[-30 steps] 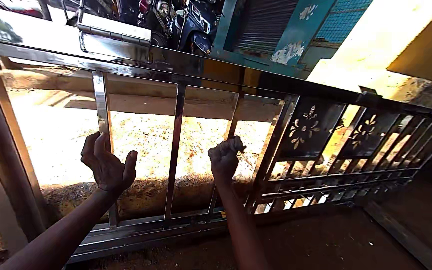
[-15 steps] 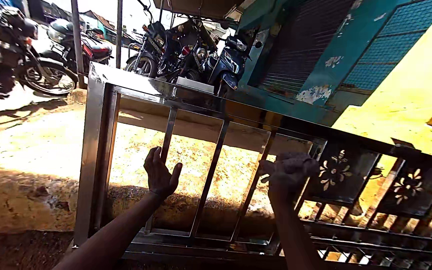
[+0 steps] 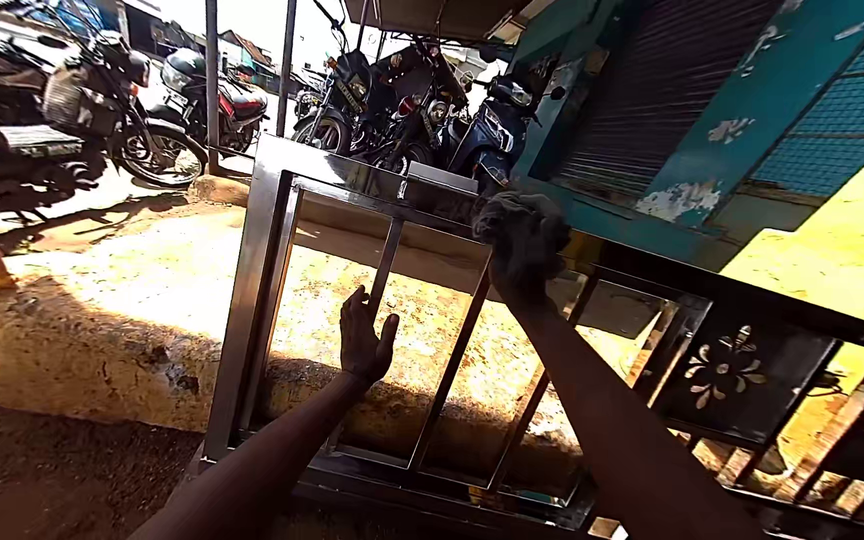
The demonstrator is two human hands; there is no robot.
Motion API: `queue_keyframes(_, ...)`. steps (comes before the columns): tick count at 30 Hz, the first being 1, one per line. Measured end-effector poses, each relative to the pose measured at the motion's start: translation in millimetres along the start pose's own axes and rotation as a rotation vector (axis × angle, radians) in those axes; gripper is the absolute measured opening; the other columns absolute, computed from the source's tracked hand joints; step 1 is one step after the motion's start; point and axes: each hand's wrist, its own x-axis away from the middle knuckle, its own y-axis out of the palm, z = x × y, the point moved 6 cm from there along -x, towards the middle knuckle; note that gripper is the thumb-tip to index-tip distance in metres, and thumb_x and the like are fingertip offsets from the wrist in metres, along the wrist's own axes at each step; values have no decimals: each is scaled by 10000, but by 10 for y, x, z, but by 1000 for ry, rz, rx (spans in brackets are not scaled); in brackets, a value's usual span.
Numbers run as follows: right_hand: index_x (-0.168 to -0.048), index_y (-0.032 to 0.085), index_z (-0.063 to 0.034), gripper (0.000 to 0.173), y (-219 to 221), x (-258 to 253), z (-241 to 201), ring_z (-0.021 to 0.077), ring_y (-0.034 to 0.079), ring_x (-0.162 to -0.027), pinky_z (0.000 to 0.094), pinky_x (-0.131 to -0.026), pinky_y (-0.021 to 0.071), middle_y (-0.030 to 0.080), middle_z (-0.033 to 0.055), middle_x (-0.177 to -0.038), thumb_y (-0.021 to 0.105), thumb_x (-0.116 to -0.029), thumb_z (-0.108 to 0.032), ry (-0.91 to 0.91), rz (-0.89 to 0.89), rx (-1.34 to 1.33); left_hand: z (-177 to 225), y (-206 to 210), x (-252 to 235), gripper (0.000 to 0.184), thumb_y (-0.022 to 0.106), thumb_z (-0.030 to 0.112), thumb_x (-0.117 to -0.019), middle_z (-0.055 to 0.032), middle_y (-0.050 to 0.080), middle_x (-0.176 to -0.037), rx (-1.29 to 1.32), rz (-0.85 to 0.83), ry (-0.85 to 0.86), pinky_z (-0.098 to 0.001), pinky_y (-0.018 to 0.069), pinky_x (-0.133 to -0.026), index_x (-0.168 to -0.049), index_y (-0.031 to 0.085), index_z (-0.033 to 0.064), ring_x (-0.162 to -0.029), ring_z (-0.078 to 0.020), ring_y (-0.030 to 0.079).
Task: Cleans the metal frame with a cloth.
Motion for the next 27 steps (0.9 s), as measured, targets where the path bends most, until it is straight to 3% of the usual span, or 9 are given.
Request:
queue_keyframes(2,-984,727,-48,139,-54,139,53,410,571,-1126,564,-963,425,609,247,-1191,664,-952,-169,-70,-7,54,-3,-8,-54,697,364,484,-1026,-188,634,-1165,74,-99,-169,-549,517,-911,-1501,387,-26,-1033,-329,629)
queue_keyframes(5,-927,758,-118,119,65,227,-40,399,614,-991,600,-885,419,661,186,-1099,686,-930,-213,-132,-64,279,-48,-16,-109,646,285,539,-1038,-97,644,-766,80,-149,-251,-520,528,-658,-1248,613,23,-694,-276,639)
queue_keyframes(8,-1001,766,-144,233,184,209,-198,412,624,-918,578,-767,467,643,208,-1095,628,-973,-330,-144,-98,361,-47,-10,-99,650,292,559,-1028,-68,599,-675,82,-142,-242,-494,518,-611,-1128,652,27,-628,-252,612)
queue_keyframes(11,-939,739,-128,301,196,229,-189,414,637,-846,553,-665,485,644,224,-1062,568,-970,-373,-313,-154,366,-37,-19,-93,644,284,555,-1032,-72,603,-675,78,-155,-259,-502,518,-608,-1126,648,32,-633,-258,621)
queue_keyframes(13,-1009,723,-141,342,122,210,-56,413,605,-1061,576,-852,433,616,220,-1246,600,-945,-454,-400,-188,396,-31,-18,-85,647,276,553,-1031,-68,599,-665,83,-160,-260,-496,513,-590,-1122,650,33,-619,-254,617)
queue_keyframes(16,-1251,626,-96,638,74,73,97,419,378,-1453,619,-1156,247,392,229,-1582,597,-914,-637,-502,-279,464,-28,-15,-66,650,275,552,-1026,-77,614,-673,98,-171,-271,-508,515,-589,-1140,649,33,-627,-267,629)
queue_keyframes(21,-1159,697,-177,824,578,-199,-474,519,244,-1507,777,-1130,90,316,237,-1639,459,-816,-888,-455,-390,350,15,-43,-52,717,222,591,-1030,-78,614,-677,72,-130,-241,-497,509,-565,-1109,658,27,-618,-265,631)
queue_keyframes(24,-1153,716,-301,654,908,-434,-1016,472,279,-1508,756,-1140,80,372,162,-1631,553,-806,-831,-474,-343,216,-12,-42,-56,712,220,581,-1037,-61,584,-642,114,-102,-237,-481,494,-554,-1086,670,33,-589,-247,603)
queue_keyframes(27,-1231,707,-324,636,762,-418,-800,436,191,-1553,757,-1152,44,263,122,-1691,489,-876,-805,-545,-497,252,-61,-8,-62,709,187,582,-1047,-31,549,-624,161,-71,-240,-451,488,-539,-1028,663,57,-574,-212,579)
